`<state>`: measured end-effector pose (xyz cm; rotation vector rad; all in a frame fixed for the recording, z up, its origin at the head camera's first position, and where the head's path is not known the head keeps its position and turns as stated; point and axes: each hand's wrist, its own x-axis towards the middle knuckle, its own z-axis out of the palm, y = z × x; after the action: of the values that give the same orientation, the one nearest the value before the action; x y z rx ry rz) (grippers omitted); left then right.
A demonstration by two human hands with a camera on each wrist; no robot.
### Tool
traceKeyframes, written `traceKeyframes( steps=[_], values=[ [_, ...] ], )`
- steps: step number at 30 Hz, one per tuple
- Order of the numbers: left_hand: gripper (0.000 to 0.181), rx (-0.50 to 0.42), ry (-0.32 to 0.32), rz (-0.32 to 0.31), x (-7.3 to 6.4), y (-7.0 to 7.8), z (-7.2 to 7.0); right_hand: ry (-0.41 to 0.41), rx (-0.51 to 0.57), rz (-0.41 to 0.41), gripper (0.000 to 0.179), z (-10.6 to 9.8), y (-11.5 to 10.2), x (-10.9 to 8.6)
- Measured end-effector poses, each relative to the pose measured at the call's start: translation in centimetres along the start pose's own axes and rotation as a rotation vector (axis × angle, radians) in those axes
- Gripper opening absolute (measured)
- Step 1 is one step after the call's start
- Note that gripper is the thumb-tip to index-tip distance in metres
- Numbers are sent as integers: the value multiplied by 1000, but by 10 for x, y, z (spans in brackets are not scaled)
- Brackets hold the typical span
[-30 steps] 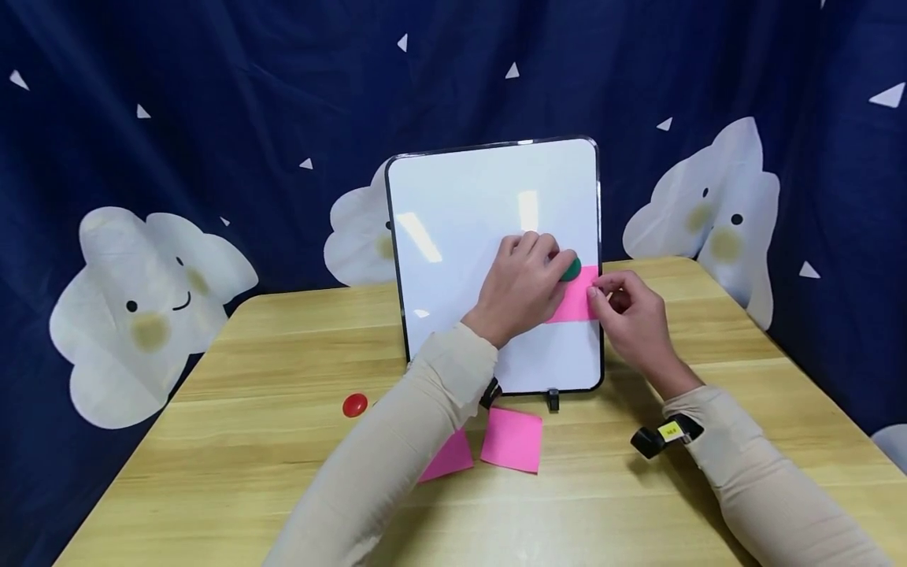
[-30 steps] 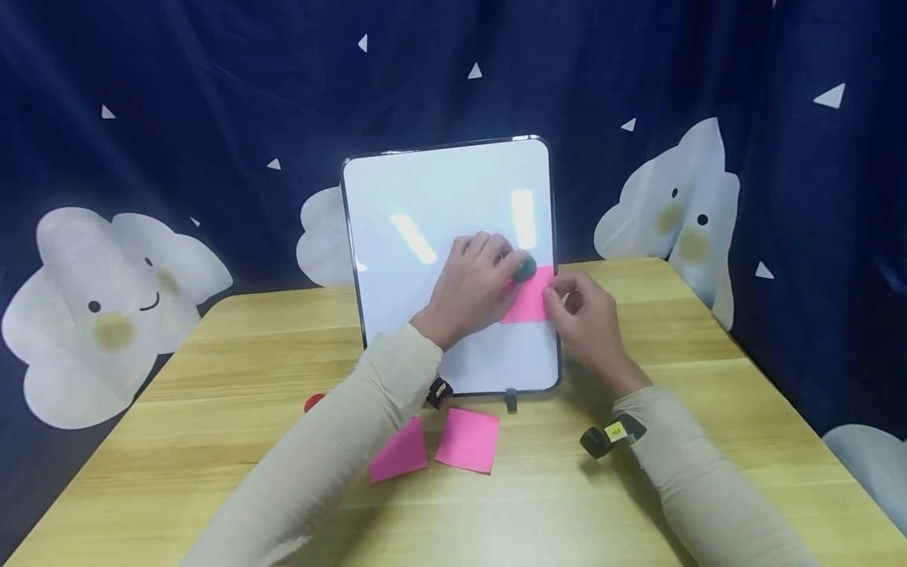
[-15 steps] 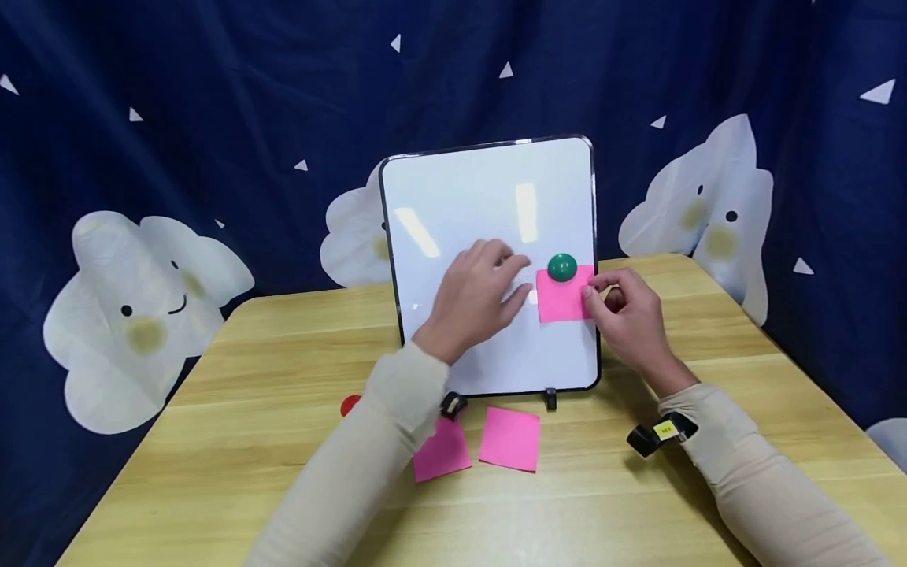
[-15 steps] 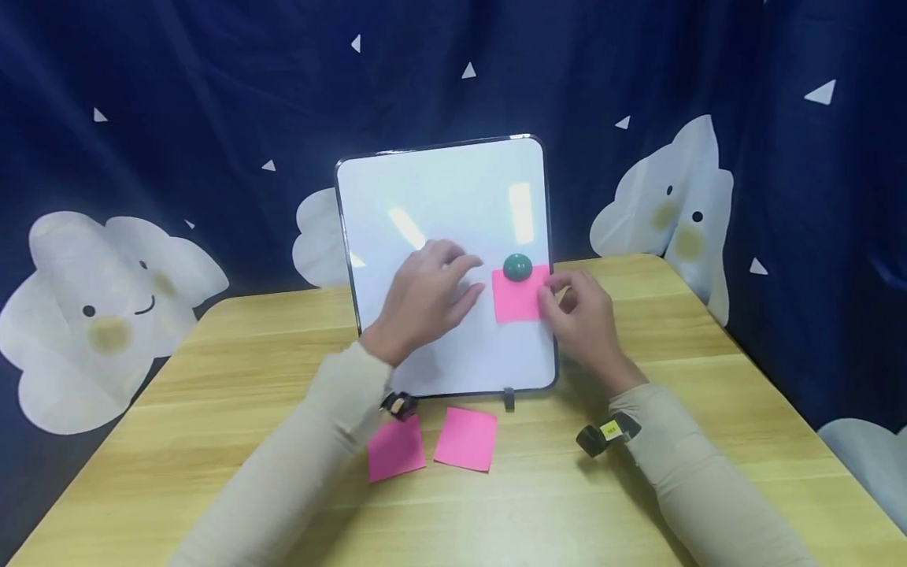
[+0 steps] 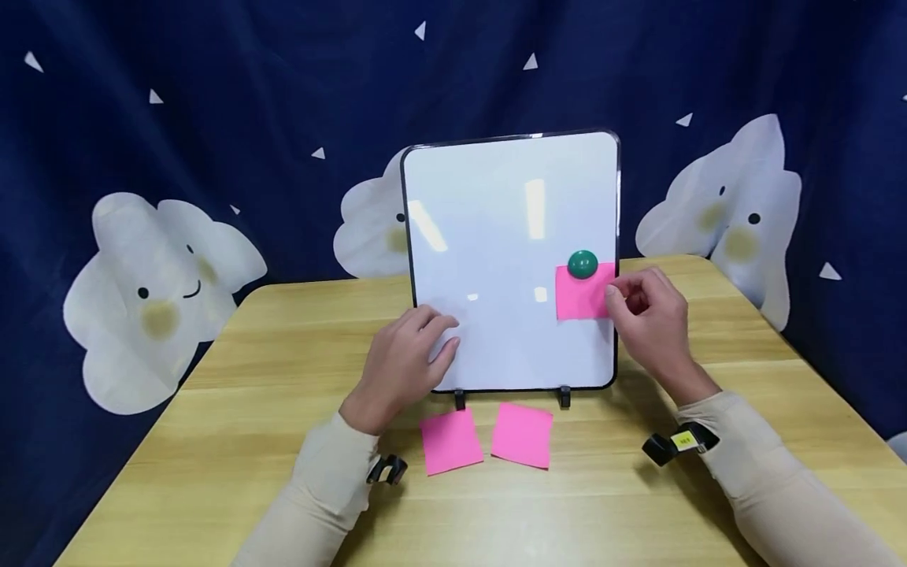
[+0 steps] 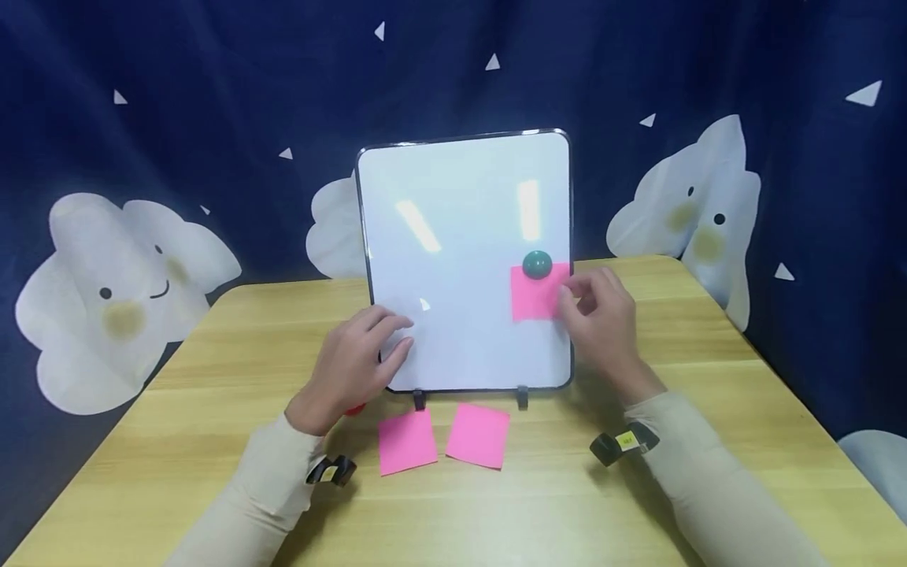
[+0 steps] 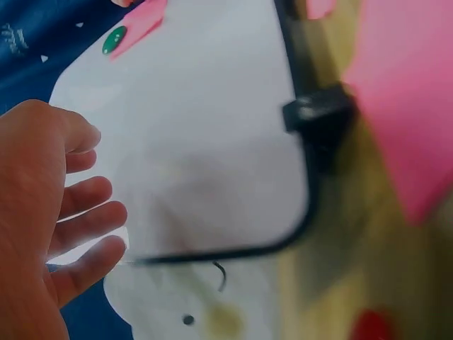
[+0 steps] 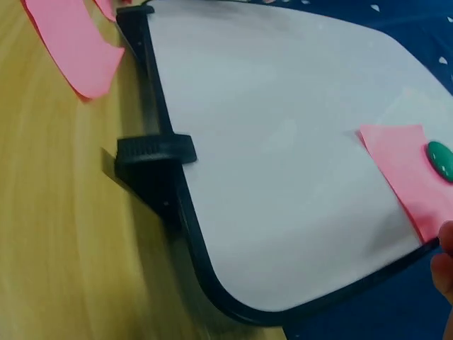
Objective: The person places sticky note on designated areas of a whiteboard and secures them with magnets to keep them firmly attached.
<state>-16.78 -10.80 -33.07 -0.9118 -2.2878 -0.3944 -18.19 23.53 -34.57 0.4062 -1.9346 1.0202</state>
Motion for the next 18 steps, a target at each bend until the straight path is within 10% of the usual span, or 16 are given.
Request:
traceKeyframes(
  steps=[18],
  values=[
    [7,-103,49,-158,-62,-28,-1,-400,99,-66,18,11,-31,-41]
  ],
)
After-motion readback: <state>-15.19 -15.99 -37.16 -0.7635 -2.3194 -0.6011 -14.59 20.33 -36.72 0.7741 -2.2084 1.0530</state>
